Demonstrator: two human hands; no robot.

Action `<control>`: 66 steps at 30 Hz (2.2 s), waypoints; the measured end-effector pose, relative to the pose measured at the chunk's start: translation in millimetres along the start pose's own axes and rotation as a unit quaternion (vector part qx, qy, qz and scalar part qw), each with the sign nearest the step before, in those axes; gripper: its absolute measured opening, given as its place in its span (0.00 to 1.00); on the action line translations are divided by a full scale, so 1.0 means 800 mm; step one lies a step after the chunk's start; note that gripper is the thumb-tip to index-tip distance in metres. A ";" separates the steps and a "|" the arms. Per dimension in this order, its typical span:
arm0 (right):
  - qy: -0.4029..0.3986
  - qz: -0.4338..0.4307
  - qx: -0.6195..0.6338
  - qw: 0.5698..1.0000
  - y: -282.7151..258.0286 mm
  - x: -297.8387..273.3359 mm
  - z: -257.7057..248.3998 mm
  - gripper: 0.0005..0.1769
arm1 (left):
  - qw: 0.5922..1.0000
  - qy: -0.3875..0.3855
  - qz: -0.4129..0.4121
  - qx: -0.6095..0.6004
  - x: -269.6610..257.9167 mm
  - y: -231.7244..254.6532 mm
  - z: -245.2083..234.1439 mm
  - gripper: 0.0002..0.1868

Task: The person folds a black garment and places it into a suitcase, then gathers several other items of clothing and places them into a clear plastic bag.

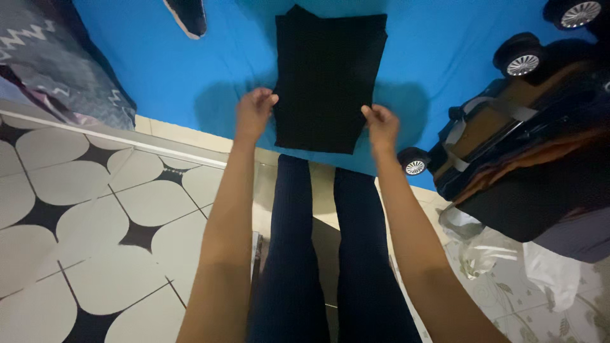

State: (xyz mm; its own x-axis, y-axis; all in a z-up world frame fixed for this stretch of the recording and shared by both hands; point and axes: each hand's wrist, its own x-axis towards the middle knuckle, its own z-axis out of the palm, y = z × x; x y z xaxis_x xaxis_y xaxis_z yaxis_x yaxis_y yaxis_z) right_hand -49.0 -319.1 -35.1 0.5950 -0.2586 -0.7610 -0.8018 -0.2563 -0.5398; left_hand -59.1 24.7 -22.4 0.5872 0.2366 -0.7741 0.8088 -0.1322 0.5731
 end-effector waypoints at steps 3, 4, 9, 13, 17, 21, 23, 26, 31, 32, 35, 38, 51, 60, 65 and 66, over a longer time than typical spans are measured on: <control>0.015 -0.024 -0.070 0.997 -0.007 -0.019 0.003 0.24 | 0.999 -0.033 -0.020 -0.038 -0.011 -0.032 0.007 0.21; -0.041 -0.026 -0.065 0.997 -0.009 -0.031 -0.002 0.25 | 0.999 -0.034 -0.019 -0.039 -0.016 -0.044 0.004 0.21; -0.208 -0.001 -0.089 0.974 -0.010 -0.061 -0.016 0.22 | 0.985 -0.104 -0.073 0.117 -0.053 -0.068 -0.002 0.27; -0.204 -0.078 -0.209 0.953 0.012 -0.087 -0.021 0.21 | 0.994 -0.100 -0.024 0.022 -0.099 -0.056 0.004 0.30; -0.218 -0.085 -0.354 0.905 0.054 -0.082 -0.027 0.31 | 0.969 -0.064 0.174 0.163 -0.124 -0.045 0.000 0.20; -0.108 -0.277 -0.383 0.875 0.071 -0.084 -0.035 0.28 | 0.936 -0.001 0.182 0.303 -0.138 -0.040 -0.001 0.11; -0.008 -0.310 -0.382 0.871 0.065 -0.095 -0.022 0.25 | 0.928 0.031 0.209 0.306 -0.142 -0.042 0.007 0.09; 0.003 -0.273 -0.385 0.881 0.042 -0.110 -0.014 0.24 | 0.926 0.053 0.185 0.324 -0.145 -0.050 0.026 0.10; -0.049 -0.082 -0.244 0.965 -0.013 -0.097 -0.014 0.26 | 0.969 0.102 0.149 0.170 -0.126 -0.027 0.029 0.17; -0.001 -0.075 -0.139 0.987 -0.019 -0.092 -0.011 0.28 | 0.984 0.096 0.104 0.110 -0.116 -0.017 0.031 0.22; -0.025 -0.037 -0.029 0.999 -0.029 -0.058 0.016 0.40 | 0.988 0.106 0.058 0.093 -0.073 0.018 0.055 0.30; -0.052 -0.052 -0.087 0.993 -0.026 -0.035 0.029 0.45 | 0.999 0.017 0.049 -0.017 -0.050 0.049 0.069 0.36; -0.058 -0.024 0.115 0.991 -0.071 -0.322 -0.189 0.38 | 0.964 -0.159 -0.001 0.213 -0.313 0.142 0.099 0.58; 0.195 -0.090 0.063 0.975 -0.037 -0.357 -0.542 0.30 | 0.879 -0.325 0.311 0.155 -0.434 0.299 0.395 0.38; 0.188 -0.077 0.020 0.979 0.007 -0.218 -0.621 0.42 | 0.895 -0.278 0.299 0.181 -0.377 0.307 0.549 0.45; 0.166 -0.057 0.028 0.984 0.014 -0.197 -0.625 0.44 | 0.893 -0.280 0.301 0.184 -0.372 0.306 0.560 0.45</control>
State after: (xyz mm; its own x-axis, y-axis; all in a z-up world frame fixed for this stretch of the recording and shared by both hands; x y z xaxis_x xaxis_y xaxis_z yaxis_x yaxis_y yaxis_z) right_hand -123.9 -747.3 258.6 0.6582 -0.5244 -0.5402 -0.7256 -0.2508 -0.6407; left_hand -21.1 -509.3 227.7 0.7606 -0.4879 -0.4283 0.2377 -0.4046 0.8831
